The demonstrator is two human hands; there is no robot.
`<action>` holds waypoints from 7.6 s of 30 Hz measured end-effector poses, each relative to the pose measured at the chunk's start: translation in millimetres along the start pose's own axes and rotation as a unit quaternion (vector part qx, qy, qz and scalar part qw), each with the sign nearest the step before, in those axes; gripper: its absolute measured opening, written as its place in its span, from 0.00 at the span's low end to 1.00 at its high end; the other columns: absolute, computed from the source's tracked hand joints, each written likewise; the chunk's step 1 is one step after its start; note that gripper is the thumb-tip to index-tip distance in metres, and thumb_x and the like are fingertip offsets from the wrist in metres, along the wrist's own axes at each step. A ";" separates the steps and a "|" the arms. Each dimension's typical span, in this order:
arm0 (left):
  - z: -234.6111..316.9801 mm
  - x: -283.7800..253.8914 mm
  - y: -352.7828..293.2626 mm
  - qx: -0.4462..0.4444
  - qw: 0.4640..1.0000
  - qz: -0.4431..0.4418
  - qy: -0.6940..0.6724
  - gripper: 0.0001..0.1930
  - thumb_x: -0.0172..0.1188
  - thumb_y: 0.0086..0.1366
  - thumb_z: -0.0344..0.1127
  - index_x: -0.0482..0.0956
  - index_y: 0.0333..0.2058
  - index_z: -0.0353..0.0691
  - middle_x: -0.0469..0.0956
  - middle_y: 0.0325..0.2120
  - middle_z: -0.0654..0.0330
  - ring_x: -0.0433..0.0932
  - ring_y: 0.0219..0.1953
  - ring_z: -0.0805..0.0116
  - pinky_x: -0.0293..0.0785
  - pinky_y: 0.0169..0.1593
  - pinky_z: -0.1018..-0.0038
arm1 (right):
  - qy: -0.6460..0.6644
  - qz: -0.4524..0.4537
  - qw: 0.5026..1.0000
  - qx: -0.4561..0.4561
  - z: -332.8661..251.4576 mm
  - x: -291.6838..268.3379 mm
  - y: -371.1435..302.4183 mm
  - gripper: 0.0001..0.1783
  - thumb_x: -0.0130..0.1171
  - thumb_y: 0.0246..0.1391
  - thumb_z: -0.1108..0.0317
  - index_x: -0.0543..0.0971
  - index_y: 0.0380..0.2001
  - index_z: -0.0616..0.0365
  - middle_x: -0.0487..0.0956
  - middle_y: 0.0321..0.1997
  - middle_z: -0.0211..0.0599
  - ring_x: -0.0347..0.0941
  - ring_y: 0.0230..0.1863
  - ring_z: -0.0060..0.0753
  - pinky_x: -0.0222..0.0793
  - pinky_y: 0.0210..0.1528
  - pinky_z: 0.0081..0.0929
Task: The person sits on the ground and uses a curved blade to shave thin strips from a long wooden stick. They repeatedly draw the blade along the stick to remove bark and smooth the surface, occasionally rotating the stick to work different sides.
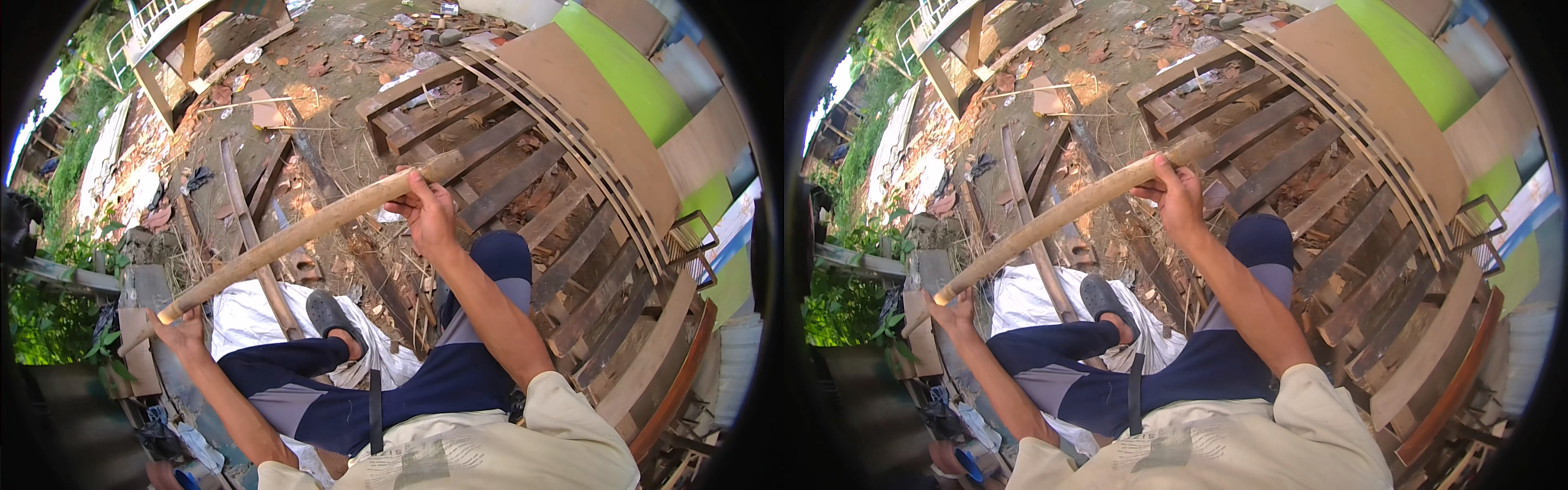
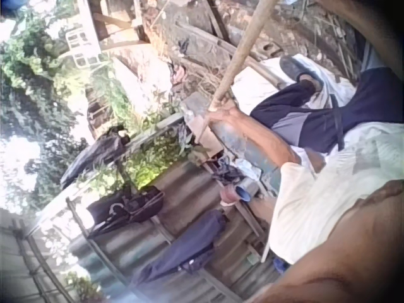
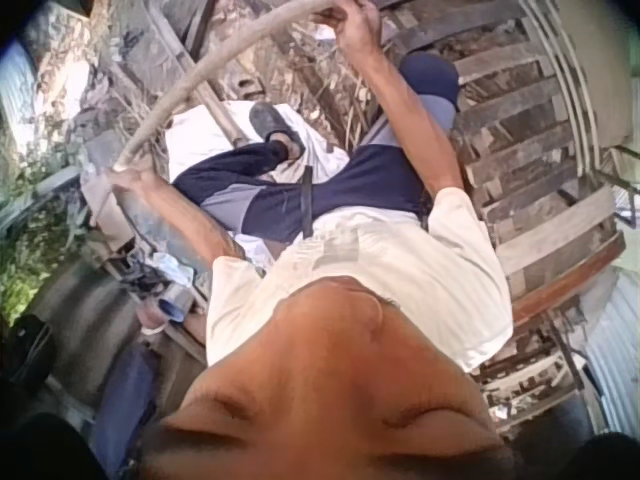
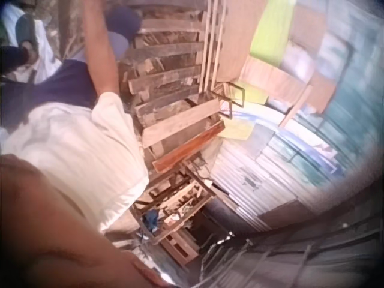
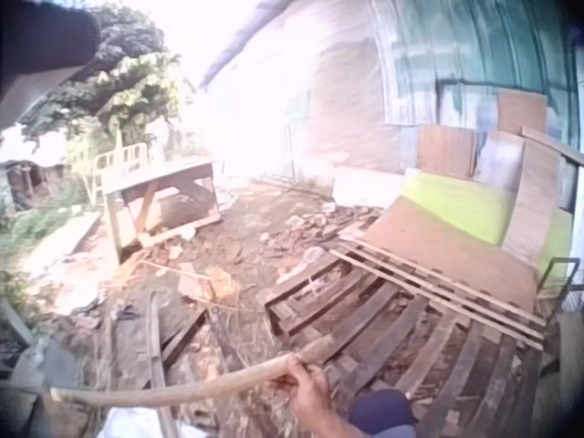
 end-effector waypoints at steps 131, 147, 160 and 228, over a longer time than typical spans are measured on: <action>-113.5 171.4 -54.8 0.139 0.889 -0.431 0.062 0.20 0.49 0.63 0.43 0.51 0.16 0.51 0.46 0.11 0.71 0.44 0.14 0.78 0.46 0.21 0.77 | -0.591 -0.083 0.795 0.109 271.3 -60.8 -8.0 0.16 0.60 0.46 0.58 0.77 0.21 0.63 0.79 0.20 0.48 0.78 0.25 0.47 0.72 0.32 0.43; -113.7 171.5 -53.6 0.169 0.906 -0.382 0.061 0.21 0.49 0.64 0.42 0.49 0.16 0.53 0.47 0.11 0.71 0.44 0.14 0.77 0.44 0.19 0.77 | -0.517 -0.075 0.845 0.114 280.8 -63.1 -34.6 0.16 0.60 0.46 0.58 0.75 0.21 0.63 0.76 0.21 0.52 0.75 0.23 0.54 0.69 0.32 0.45; -110.6 159.6 -70.5 0.318 0.935 -0.122 0.101 0.20 0.43 0.68 0.41 0.48 0.17 0.50 0.47 0.11 0.69 0.47 0.12 0.76 0.44 0.17 0.74 | -0.549 0.001 0.801 0.239 292.7 -81.5 -62.3 0.20 0.61 0.46 0.56 0.81 0.32 0.64 0.81 0.34 0.61 0.79 0.38 0.62 0.74 0.44 0.45; -116.7 97.1 -123.6 0.333 0.908 -0.253 -0.033 0.38 0.32 0.59 0.80 0.57 0.22 0.45 0.52 0.11 0.67 0.52 0.09 0.78 0.51 0.12 0.83 | -0.631 -0.016 0.713 0.306 246.2 -151.8 -125.6 0.23 0.59 0.44 0.55 0.81 0.33 0.67 0.79 0.35 0.67 0.77 0.42 0.66 0.72 0.46 0.49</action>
Point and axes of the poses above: each hand's wrist, its own y-axis towards the middle knuckle, its own x-axis out of the palm, z = x × y, the point moved 6 cm from there along y, towards the middle knuckle
